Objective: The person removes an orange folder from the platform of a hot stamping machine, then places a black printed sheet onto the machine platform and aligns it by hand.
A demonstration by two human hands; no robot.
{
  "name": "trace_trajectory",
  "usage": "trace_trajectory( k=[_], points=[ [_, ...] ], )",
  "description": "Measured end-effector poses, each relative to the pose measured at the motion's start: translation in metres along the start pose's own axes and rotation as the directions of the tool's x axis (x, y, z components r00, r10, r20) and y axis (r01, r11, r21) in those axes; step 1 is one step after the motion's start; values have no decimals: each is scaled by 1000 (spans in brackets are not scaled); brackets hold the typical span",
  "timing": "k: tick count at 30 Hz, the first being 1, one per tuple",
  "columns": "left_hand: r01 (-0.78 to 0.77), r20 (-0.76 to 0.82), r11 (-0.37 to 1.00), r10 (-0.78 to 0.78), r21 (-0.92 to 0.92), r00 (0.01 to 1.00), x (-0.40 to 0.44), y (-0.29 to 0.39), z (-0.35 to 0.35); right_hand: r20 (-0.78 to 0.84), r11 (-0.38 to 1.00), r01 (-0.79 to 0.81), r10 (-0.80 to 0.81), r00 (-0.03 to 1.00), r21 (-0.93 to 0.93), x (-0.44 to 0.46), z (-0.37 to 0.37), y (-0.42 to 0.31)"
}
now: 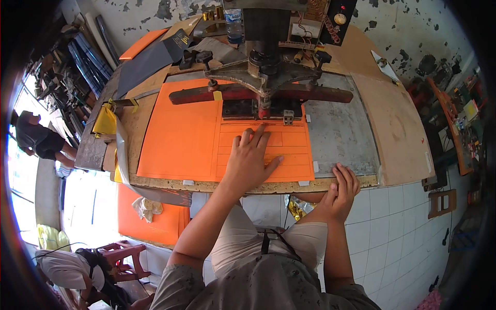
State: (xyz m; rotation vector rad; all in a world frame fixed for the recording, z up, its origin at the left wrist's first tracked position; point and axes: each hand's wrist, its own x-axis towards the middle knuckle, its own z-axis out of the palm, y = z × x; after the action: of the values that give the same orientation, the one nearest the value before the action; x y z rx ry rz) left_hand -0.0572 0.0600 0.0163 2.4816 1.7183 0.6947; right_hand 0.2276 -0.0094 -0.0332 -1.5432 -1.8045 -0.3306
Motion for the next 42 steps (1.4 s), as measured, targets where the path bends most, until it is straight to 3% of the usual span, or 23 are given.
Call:
trace_trajectory(
  k=[10,16,22,34,42],
  points=[
    [6,-48,1000,-7,-28,999,-1,2,-2,-21,1000,6,-6,1000,-22,-1,4,2],
    [-100,-53,992,96,-73,994,-23,-1,-9,-6,1000,-2,2,1000,-26,-2,3,2],
    [-101,-38,983,96,-151,995,-54,2,-28,-26,1000,5,-5,1000,-4,-2,6,3],
    [-118,-208,983,87,-138,974,-62,2,-18,-52,1000,2,-1,999,8,-5,14,4],
    [-134,-317,959,50,-248,947,-59,3,-21,-4,1000,-14,14,1000,28,-5,10,3]
  ],
)
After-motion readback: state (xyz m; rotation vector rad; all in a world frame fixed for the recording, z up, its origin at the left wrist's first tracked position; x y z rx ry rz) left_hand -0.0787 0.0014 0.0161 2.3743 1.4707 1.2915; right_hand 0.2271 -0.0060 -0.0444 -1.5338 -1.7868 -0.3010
